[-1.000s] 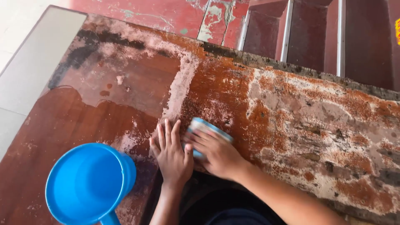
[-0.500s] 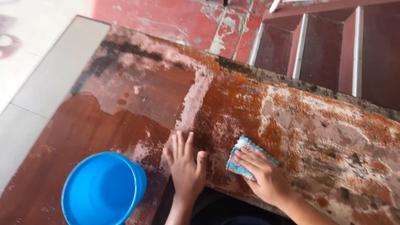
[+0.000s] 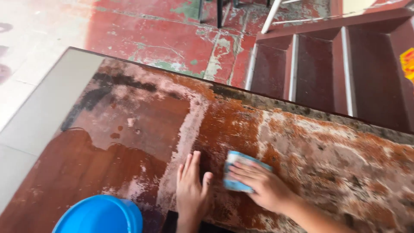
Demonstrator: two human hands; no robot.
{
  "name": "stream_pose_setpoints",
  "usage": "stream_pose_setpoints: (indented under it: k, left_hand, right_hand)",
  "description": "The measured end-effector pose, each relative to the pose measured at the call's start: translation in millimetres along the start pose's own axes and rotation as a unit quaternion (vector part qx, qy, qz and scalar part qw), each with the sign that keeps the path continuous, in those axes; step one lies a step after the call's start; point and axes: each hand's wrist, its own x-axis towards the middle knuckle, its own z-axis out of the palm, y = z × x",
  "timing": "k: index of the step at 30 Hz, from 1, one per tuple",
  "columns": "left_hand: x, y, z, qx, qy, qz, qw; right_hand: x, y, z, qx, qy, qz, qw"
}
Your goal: Cleaning a worn wooden counter using a cloth and water from a scoop.
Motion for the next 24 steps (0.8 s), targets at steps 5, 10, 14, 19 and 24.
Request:
stream_pose_setpoints:
  k: [5,10,14,19,24]
  left_hand:
    - [11.2,8.1,-7.1,0.043,-0.041,-0.037,0.998]
    - [17.3,1.8,8.4,0.023,-0.056,-0.055,0.997]
    - [28.4,0.9,7.9,-0.039,-0.025,-0.077,0.996]
    - [31.2,-0.7,10.3,-0.026,-0.011,-0.039,0.999]
    - [39.7,5.1,15.3,-0.003,-0.031,-0.065,0.997]
  right_hand:
    - [10.7,22.7,19.8,0.001,0.015,0.004,1.0]
    - [93.8,14.4,22.1,0.001,0.028,-0.042,0.999]
    - [99.1,11.5,19.6,0.02,0.048,-0.065,0.997]
    - [20.5,41.8,3.0,0.018,0.018,-0.043,0.999]
    - [33.5,47.0,-7.5,0.003,0.034,0.009,0.999]
